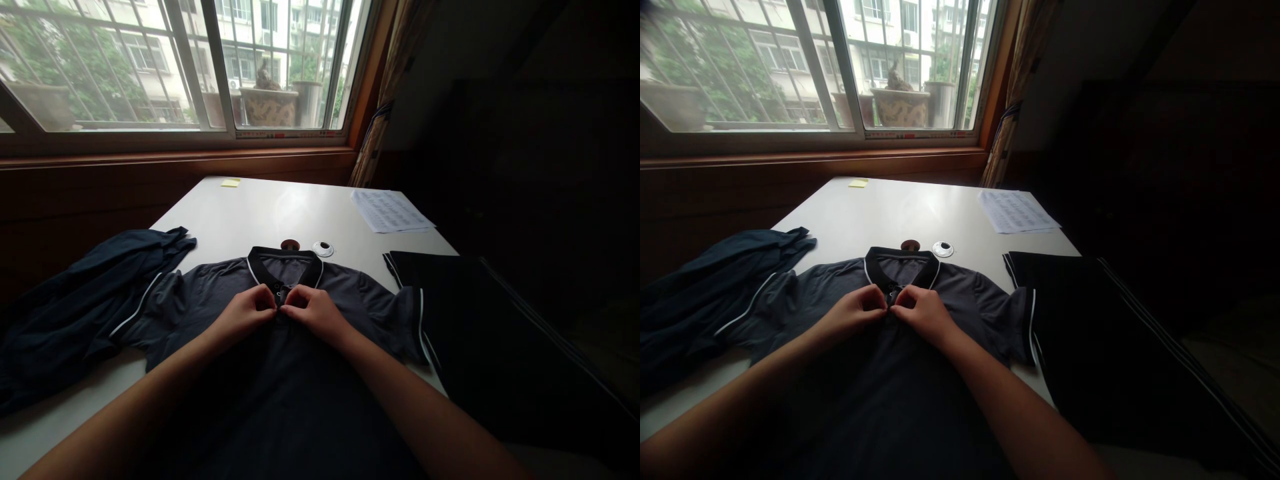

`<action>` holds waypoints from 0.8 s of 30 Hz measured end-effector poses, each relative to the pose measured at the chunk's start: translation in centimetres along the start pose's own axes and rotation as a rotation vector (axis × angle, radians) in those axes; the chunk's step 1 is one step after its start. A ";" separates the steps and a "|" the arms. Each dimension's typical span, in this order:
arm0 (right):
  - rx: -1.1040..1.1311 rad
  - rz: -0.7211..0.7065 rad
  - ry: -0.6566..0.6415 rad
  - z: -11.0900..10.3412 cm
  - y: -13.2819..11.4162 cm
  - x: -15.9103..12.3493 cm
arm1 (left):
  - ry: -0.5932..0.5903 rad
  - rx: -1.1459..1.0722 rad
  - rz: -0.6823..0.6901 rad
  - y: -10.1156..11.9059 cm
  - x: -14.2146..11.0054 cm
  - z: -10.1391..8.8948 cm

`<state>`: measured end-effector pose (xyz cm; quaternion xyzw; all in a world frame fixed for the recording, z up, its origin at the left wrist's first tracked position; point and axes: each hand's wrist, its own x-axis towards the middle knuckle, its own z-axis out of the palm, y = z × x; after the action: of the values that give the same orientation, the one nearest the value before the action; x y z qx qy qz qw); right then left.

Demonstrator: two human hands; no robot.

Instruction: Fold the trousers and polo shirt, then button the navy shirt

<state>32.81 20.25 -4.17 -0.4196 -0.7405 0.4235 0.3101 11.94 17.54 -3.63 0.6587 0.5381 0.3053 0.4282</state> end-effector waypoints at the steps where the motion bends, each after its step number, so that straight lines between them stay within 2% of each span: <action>1: -0.006 0.003 0.003 0.0 0.0 0.0 | -0.001 0.001 0.004 0.0 0.0 0.0; 9: -0.041 0.015 0.009 -0.2 0.3 0.1 | 0.000 -0.009 0.019 0.1 0.2 -0.1; 18: 0.006 0.023 -0.083 -0.5 0.3 0.3 | -0.001 0.006 0.022 -0.1 0.3 -0.1; 24: 0.002 0.059 -0.097 -0.6 0.1 0.3 | 0.003 0.009 0.034 -0.3 0.3 -0.1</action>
<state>33.15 20.76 -3.94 -0.4200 -0.7416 0.4532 0.2614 11.78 17.85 -3.88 0.6690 0.5289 0.3110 0.4195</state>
